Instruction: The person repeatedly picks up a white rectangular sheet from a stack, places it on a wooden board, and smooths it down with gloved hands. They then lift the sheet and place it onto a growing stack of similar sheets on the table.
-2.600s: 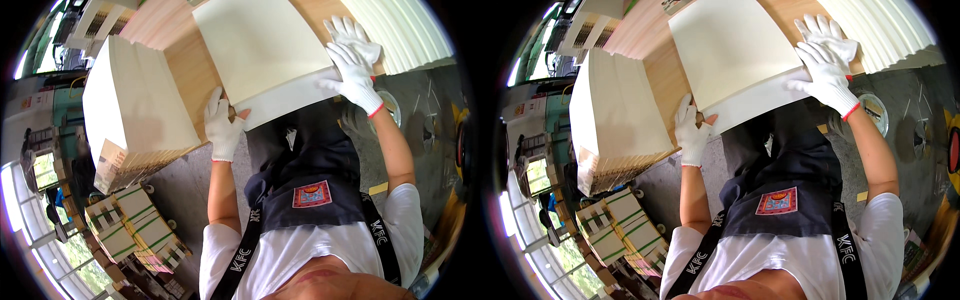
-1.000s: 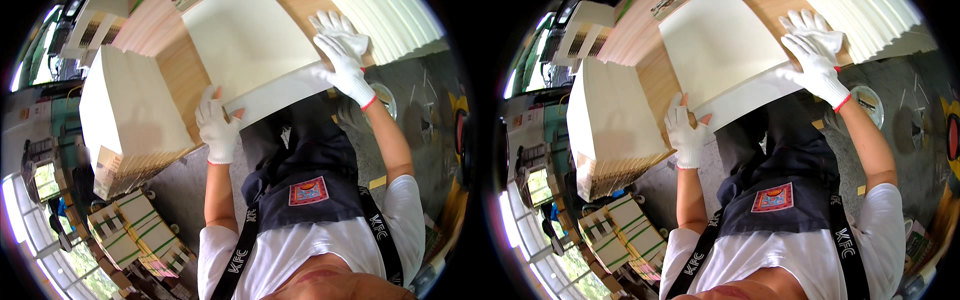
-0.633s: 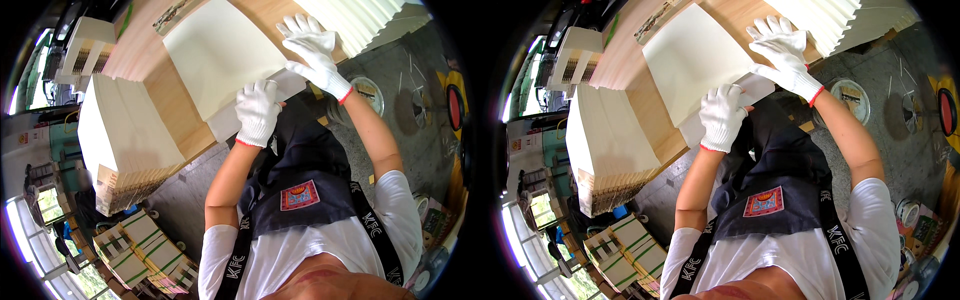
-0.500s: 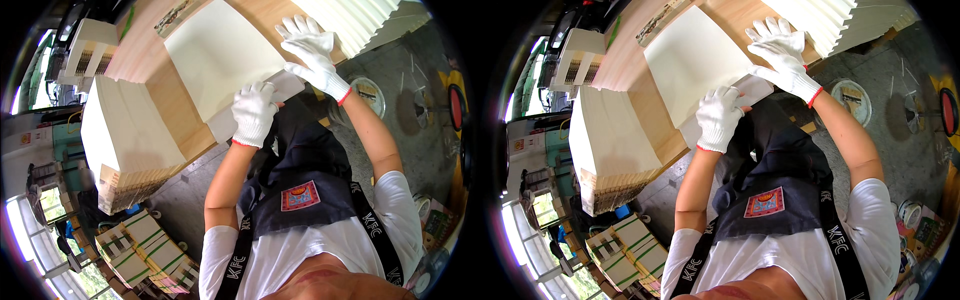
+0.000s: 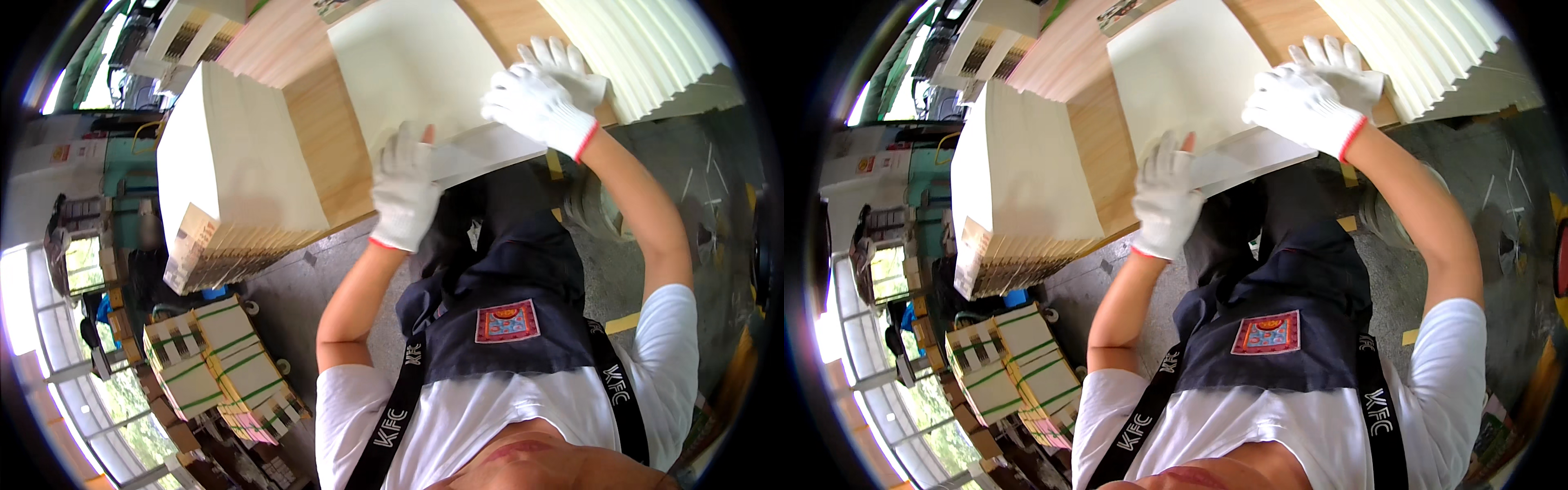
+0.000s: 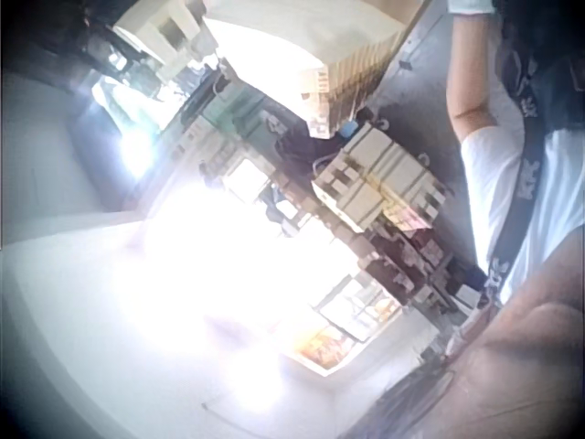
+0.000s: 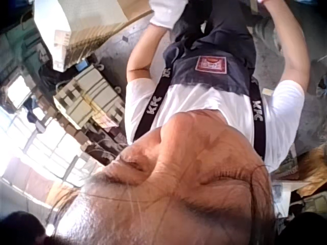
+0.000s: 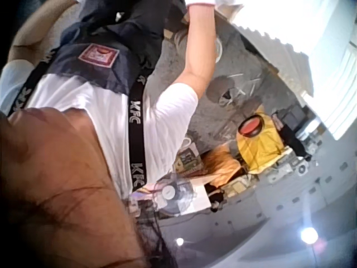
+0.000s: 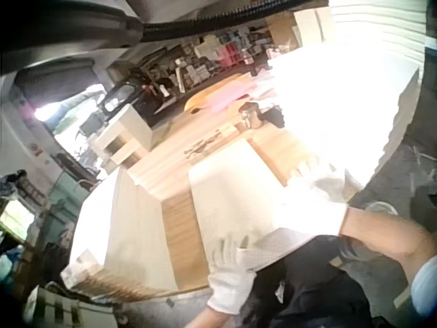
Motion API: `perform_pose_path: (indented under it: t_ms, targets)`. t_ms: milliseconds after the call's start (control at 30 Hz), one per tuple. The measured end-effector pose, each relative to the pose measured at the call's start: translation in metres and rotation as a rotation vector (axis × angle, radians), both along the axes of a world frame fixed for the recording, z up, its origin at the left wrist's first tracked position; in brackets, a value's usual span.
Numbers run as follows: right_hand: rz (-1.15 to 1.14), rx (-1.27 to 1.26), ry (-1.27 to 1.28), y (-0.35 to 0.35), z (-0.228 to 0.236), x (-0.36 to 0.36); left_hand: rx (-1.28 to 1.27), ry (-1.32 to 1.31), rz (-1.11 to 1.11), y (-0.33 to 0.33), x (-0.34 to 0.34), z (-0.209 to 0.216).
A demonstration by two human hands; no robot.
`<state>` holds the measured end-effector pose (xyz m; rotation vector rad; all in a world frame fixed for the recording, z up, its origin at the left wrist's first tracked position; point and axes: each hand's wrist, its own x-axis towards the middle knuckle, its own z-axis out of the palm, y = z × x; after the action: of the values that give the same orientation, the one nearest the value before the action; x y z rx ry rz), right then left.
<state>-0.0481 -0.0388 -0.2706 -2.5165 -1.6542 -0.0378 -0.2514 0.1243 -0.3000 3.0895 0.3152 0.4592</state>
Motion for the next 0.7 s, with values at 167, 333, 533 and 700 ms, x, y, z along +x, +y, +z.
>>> perform_pose_path:
  t_ms: [167,333,533,700]
  targets:
    - [-0.197,-0.482,0.251,0.035,0.059,0.001,-0.099,0.215,0.032,0.051,0.013,0.022]
    - [-0.061,-0.231,0.325,0.028,0.024,0.035,-0.721,0.247,0.056,0.098,0.037,0.013]
    - [-0.137,0.067,0.753,0.019,-0.015,0.039,-0.874,0.309,0.188,0.112,0.044,-0.002]
    - [-0.107,0.111,0.733,0.018,-0.03,0.042,-0.788,0.228,0.092,0.109,0.043,-0.009]
